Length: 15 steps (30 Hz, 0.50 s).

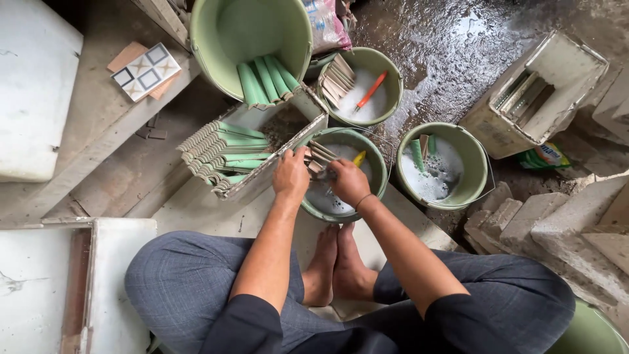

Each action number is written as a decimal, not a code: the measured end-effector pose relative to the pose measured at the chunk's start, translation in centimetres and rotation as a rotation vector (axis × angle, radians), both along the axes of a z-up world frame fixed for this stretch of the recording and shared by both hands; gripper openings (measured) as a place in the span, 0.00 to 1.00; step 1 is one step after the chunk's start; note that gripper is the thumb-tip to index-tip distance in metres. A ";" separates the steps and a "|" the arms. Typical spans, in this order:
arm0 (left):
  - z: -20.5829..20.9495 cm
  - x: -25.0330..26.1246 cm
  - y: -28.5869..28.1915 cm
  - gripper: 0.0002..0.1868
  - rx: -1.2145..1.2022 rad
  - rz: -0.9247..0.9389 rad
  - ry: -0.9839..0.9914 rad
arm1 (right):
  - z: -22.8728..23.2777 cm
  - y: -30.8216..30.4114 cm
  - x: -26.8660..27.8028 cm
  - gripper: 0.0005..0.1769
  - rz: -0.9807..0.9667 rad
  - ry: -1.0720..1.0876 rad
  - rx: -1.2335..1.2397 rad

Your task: The person sits cross-legged and scrubs small wooden sticks with a cloth in a bucket of soapy water, then rinses them in a second bucket. The person handles the sticks one at a time, scrubbing and rinsing repeatedly.

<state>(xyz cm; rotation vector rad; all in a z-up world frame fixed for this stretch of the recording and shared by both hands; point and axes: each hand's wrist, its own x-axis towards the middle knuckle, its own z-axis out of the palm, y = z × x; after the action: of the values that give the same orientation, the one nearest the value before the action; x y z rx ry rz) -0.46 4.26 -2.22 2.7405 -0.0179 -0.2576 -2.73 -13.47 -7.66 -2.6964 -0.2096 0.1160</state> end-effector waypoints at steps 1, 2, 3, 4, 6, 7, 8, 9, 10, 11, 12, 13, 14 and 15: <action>-1.2 0.4 0.1 0.20 0.001 0.001 0.000 | 0.3 -0.5 0.0 0.18 0.001 0.000 0.001; -2.5 0.8 0.3 0.17 0.005 -0.013 -0.037 | 0.6 -1.0 0.0 0.17 -0.170 -0.003 0.222; -3.9 0.9 0.3 0.14 0.006 -0.024 -0.069 | 0.8 -1.7 -0.2 0.17 -0.339 -0.002 0.438; -4.8 0.8 0.1 0.14 0.004 -0.023 -0.066 | 0.4 -2.7 0.2 0.17 -0.339 0.001 0.435; -6.4 1.2 -0.6 0.07 0.046 -0.082 -0.131 | -0.2 -4.8 1.2 0.19 -0.462 -0.028 0.691; -5.7 0.6 -1.2 0.07 0.046 -0.083 -0.133 | 0.6 -4.9 1.4 0.19 -0.462 -0.030 0.691; -4.9 -0.1 -1.8 0.06 0.050 -0.087 -0.158 | 1.5 -5.0 1.4 0.18 -0.483 -0.032 0.936; -4.1 -0.5 -2.4 0.07 0.055 -0.092 -0.187 | 2.3 -5.2 1.7 0.18 -0.498 -0.036 1.183; -5.2 -0.6 -2.5 0.07 0.055 -0.092 -0.192 | 3.0 -4.8 1.6 0.18 -0.495 -0.041 1.184; -6.4 -0.8 -2.6 0.07 0.073 -0.128 -0.241 | 3.7 -4.6 1.3 0.18 -0.517 -0.014 1.290; -7.5 -1.0 -2.8 0.08 0.091 -0.164 -0.291 | 4.3 -4.3 1.0 0.18 -0.538 0.014 1.397; -8.6 -0.8 -3.0 0.08 0.090 -0.166 -0.291 | 3.9 -4.5 1.1 0.18 -0.539 0.012 1.396; -9.7 -0.7 -3.3 0.08 0.138 -0.209 -0.389 | 3.5 -4.6 1.2 0.18 -0.556 0.043 1.412; -10.8 -0.7 -3.4 0.09 0.187 -0.254 -0.485 | 3.0 -4.8 1.1 0.18 -0.576 0.074 1.430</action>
<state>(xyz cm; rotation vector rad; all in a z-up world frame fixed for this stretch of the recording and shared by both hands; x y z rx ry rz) -1.18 0.83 -12.99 2.9128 -0.4962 0.3614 -1.62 -18.22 -4.65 -1.2378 0.3845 -0.0911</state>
